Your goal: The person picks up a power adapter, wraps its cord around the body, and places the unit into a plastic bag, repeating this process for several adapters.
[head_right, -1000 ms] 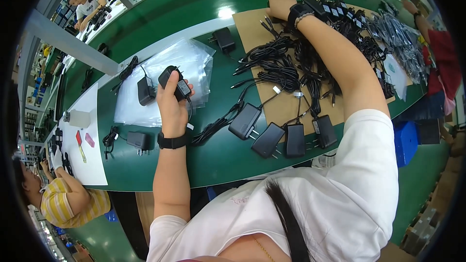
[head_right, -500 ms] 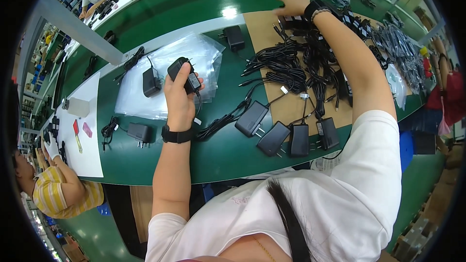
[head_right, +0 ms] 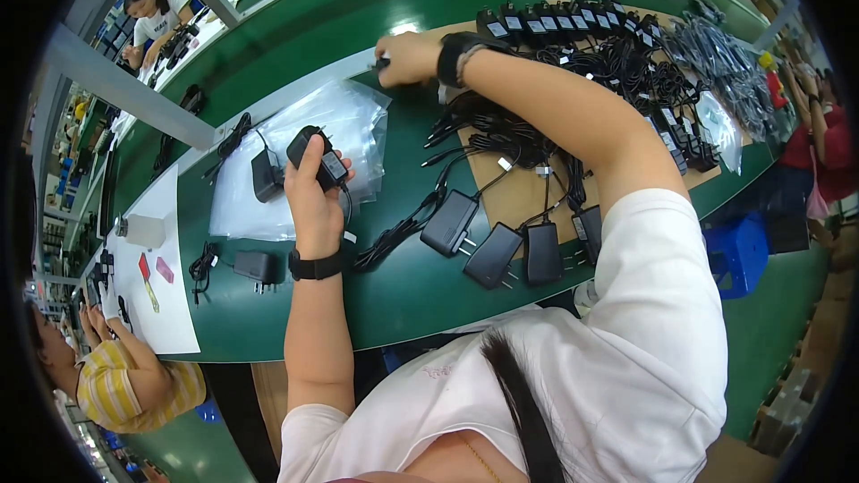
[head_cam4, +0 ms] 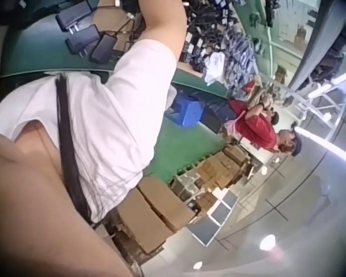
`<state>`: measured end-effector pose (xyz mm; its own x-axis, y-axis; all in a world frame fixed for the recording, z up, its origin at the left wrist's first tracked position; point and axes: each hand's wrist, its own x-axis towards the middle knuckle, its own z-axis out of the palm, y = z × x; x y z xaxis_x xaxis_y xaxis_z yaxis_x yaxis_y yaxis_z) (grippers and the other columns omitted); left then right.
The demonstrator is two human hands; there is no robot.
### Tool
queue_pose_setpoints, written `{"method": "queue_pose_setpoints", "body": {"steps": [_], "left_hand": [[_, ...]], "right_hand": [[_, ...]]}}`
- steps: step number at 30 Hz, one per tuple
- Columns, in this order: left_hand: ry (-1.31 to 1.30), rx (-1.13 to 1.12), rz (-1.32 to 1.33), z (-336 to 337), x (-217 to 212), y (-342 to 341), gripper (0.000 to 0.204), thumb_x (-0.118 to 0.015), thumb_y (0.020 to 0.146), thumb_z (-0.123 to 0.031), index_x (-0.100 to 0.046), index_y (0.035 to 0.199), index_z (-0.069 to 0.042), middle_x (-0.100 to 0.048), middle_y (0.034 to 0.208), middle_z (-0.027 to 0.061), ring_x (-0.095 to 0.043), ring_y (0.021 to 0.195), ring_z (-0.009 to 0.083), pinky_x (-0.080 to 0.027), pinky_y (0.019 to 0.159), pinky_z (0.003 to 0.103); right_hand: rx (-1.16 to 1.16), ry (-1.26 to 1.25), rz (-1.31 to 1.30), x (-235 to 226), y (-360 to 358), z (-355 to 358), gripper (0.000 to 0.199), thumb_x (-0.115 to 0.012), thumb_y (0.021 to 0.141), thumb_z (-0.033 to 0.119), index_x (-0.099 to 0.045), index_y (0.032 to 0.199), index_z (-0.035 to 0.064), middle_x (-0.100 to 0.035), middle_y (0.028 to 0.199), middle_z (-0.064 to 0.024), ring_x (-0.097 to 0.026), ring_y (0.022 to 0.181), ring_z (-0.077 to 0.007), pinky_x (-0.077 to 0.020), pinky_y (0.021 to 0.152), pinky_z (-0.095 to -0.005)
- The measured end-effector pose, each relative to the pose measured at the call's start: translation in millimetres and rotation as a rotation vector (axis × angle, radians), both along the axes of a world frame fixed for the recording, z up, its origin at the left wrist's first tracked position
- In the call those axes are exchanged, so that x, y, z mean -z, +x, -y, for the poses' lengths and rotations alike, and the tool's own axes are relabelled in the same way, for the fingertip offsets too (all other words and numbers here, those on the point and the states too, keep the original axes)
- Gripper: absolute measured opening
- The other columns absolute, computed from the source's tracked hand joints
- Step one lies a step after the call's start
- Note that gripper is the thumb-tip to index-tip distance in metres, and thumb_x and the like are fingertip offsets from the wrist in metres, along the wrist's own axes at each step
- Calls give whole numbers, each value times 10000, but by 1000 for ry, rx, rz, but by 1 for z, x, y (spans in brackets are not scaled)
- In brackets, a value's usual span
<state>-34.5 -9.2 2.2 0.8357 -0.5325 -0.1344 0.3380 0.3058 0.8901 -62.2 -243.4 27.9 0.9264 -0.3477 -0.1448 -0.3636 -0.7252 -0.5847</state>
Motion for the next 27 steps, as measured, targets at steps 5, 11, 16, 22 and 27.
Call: {"method": "queue_pose_setpoints", "body": {"steps": [5, 11, 16, 22, 27], "left_hand": [[-18, 28, -16, 0, -5, -4, 286, -647, 798, -201, -491, 968, -31, -541, 750, 62, -560, 594, 154, -492, 522, 272], [14, -6, -12, 0, 5, 7, 303, -642, 801, -207, -481, 988, -32, -543, 788, 64, -569, 610, 164, -488, 524, 276], [21, 18, -1, 2, 5, 3, 291, -632, 808, -207, -479, 983, -32, -540, 792, 62, -566, 608, 164, -490, 532, 279], [27, 21, -7, -1, 6, 0, 288, -629, 811, -209, -482, 982, -30, -541, 773, 66, -562, 608, 157, -489, 523, 275], [-88, 85, -101, -3, -5, -6, 266, -580, 852, -248, -474, 989, -46, -540, 810, 89, -551, 697, 190, -481, 633, 335]], "right_hand": [[221, 961, 359, -10, -27, 70, 499, -467, 817, 140, -371, 1306, 98, -525, 1013, -146, -572, 730, -205, -493, 539, -273], [282, 597, 474, -1, -49, 65, 369, -658, 757, 251, -511, 1021, 39, -579, 847, -89, -566, 681, -175, -476, 584, -257], [192, -897, 231, 35, -55, 92, 247, -576, 694, 194, -569, 828, -13, -592, 810, -165, -564, 818, -318, -468, 710, -395], [207, -879, -23, 11, -76, 72, 315, -563, 719, 289, -641, 737, -16, -605, 754, -168, -580, 742, -301, -475, 653, -392], [45, -441, 272, -73, -105, 20, 305, -567, 820, 269, -605, 711, -14, -542, 549, -104, -537, 523, -180, -421, 506, -323]]}}
